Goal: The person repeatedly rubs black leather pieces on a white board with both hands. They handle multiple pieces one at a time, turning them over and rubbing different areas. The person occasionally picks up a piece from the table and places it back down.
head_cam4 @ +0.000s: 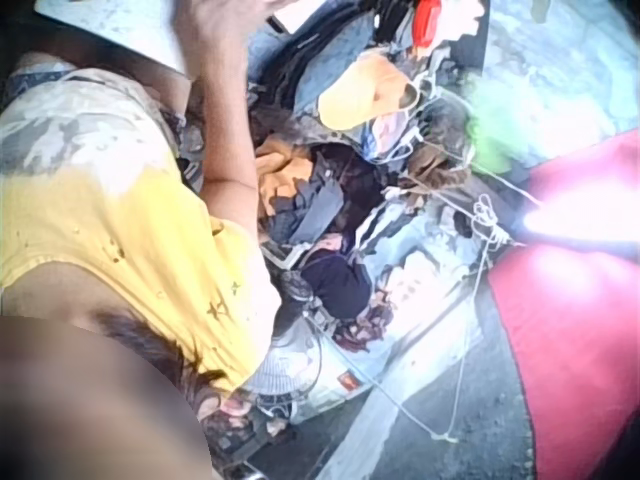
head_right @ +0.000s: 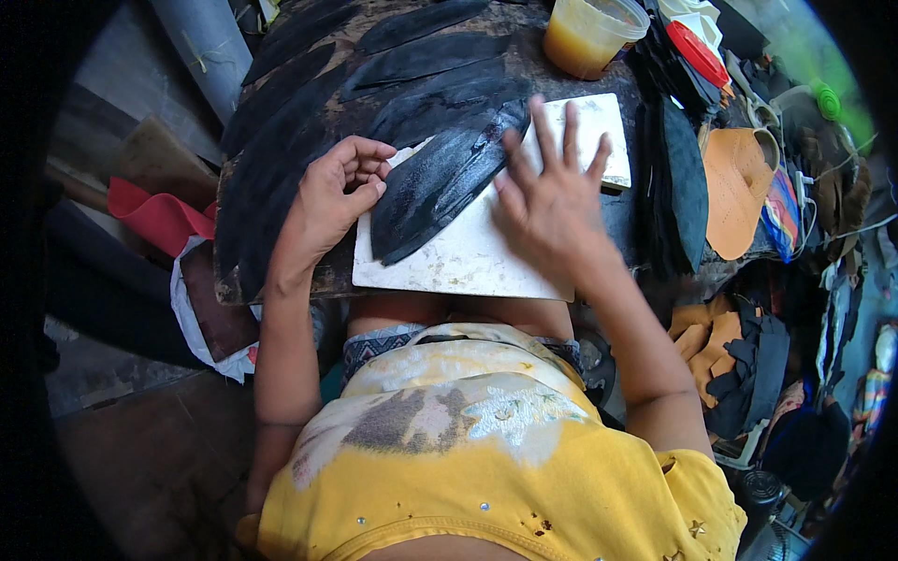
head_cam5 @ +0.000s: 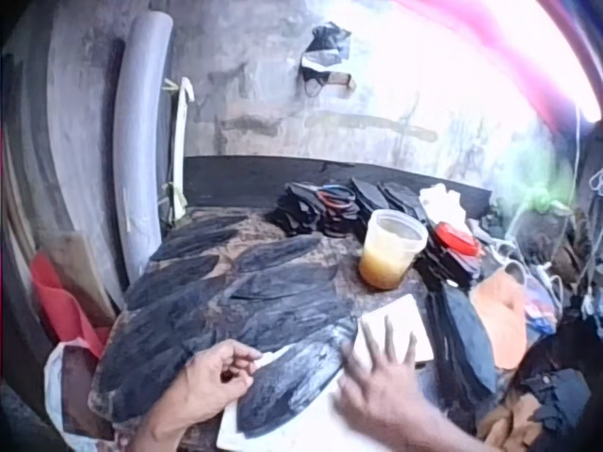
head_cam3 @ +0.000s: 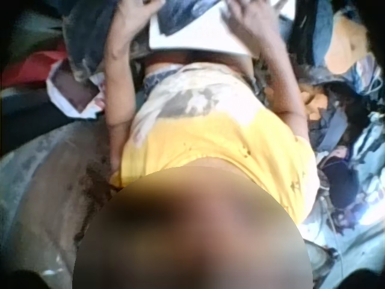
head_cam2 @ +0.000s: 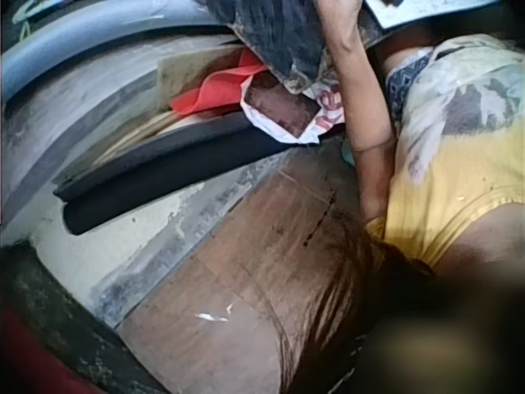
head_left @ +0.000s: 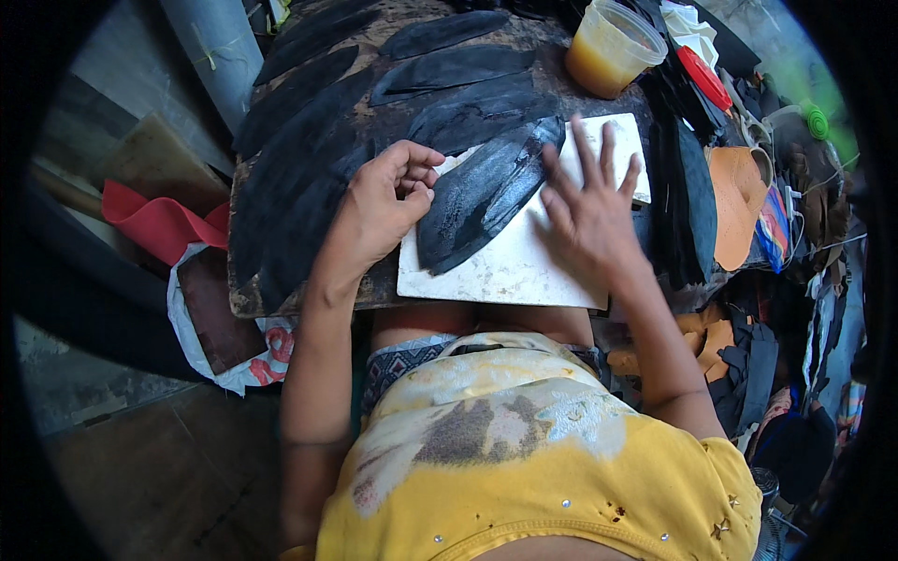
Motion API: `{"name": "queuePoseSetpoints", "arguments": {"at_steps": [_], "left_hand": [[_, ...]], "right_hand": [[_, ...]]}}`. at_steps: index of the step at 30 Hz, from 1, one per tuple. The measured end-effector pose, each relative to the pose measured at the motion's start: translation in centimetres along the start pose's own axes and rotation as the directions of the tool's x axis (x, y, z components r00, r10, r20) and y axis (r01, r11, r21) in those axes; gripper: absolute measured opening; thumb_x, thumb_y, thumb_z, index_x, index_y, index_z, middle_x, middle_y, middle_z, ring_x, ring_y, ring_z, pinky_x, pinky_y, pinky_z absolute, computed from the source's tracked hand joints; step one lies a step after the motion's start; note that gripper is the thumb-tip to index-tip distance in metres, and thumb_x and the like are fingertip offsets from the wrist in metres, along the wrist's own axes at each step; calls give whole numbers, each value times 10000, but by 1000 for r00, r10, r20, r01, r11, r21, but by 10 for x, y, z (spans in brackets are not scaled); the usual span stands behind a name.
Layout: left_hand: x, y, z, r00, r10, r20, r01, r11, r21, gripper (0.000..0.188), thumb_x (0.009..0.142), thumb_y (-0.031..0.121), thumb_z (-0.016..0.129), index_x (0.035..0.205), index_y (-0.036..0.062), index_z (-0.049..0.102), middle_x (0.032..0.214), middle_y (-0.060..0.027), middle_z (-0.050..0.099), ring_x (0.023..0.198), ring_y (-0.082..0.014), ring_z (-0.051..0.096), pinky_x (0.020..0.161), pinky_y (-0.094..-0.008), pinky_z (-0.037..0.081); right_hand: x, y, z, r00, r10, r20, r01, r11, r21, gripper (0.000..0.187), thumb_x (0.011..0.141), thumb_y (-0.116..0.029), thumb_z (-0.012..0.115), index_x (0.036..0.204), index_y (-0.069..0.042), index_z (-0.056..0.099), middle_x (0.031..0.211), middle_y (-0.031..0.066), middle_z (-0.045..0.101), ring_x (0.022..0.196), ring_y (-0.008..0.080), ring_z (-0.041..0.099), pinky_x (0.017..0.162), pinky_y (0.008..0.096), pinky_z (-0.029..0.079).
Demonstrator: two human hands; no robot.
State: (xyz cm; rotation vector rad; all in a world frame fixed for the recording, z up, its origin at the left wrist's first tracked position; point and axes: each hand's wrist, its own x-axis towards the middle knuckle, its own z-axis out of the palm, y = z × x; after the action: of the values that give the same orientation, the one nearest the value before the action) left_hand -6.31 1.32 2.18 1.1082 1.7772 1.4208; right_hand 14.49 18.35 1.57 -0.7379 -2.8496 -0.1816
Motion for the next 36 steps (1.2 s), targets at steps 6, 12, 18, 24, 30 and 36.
{"name": "queuePoseSetpoints", "arguments": {"at_steps": [6, 12, 18, 24, 30, 36], "left_hand": [[0, 0, -2, 1000, 2, 10, -1, 995, -95, 317, 841, -41, 582, 1155, -21, 622, 957, -46, 635, 865, -92, 585, 818, -231, 487], [0, -5, -12, 994, 7, 109, 7, 992, -129, 351, 875, -26, 605, 1225, -4, 596, 1010, -20, 619, 918, -77, 572, 835, -214, 474], [-1, -8, -13, 991, 21, 133, -6, 993, -117, 327, 896, -15, 597, 1223, -10, 605, 1004, -12, 618, 909, -66, 568, 824, -218, 476], [-14, 10, 3, 993, 97, -69, -84, 981, 174, 278, 862, -26, 615, 1132, -7, 681, 902, -53, 646, 840, -97, 607, 766, -234, 483], [-15, 38, -3, 922, 368, -119, -264, 824, 501, 250, 806, -67, 578, 1018, -6, 695, 938, -161, 645, 858, -328, 662, 764, -385, 531], [23, 69, -49, 904, 425, -43, -331, 761, 557, 276, 795, -89, 536, 975, -2, 727, 869, -101, 637, 815, -195, 658, 735, -283, 500]], "right_hand": [[14, 7, 2, 990, -139, 2, 139, 990, -15, 511, 1001, -526, 292, 1489, -403, 377, 1645, 52, 114, 1509, 346, -54, 1118, 681, -100], [-21, -50, -17, 958, -275, 80, 261, 954, 145, 612, 983, -556, 336, 1532, -286, 330, 1637, 108, 129, 1501, 403, 7, 1088, 723, -83], [-30, -82, -24, 917, -390, 83, 353, 892, 284, 602, 960, -492, 409, 1504, -234, 393, 1626, 166, 139, 1494, 434, 25, 1079, 726, -74], [-13, -44, -34, 895, -445, 6, 254, 522, 814, 435, 941, -402, 459, 1158, -136, 725, 1577, 185, 265, 1499, 410, 50, 1128, 657, -54], [13, 19, -20, 985, 160, -70, -13, 465, 885, 423, 989, -371, 445, 1178, -86, 694, 1350, 180, 501, 1327, 359, 411, 1149, 470, 268], [18, 33, 5, 944, 321, -74, -186, 706, 683, 390, 957, -266, 560, 1315, -116, 596, 1358, 177, 494, 1303, 344, 434, 1136, 450, 295]]}}
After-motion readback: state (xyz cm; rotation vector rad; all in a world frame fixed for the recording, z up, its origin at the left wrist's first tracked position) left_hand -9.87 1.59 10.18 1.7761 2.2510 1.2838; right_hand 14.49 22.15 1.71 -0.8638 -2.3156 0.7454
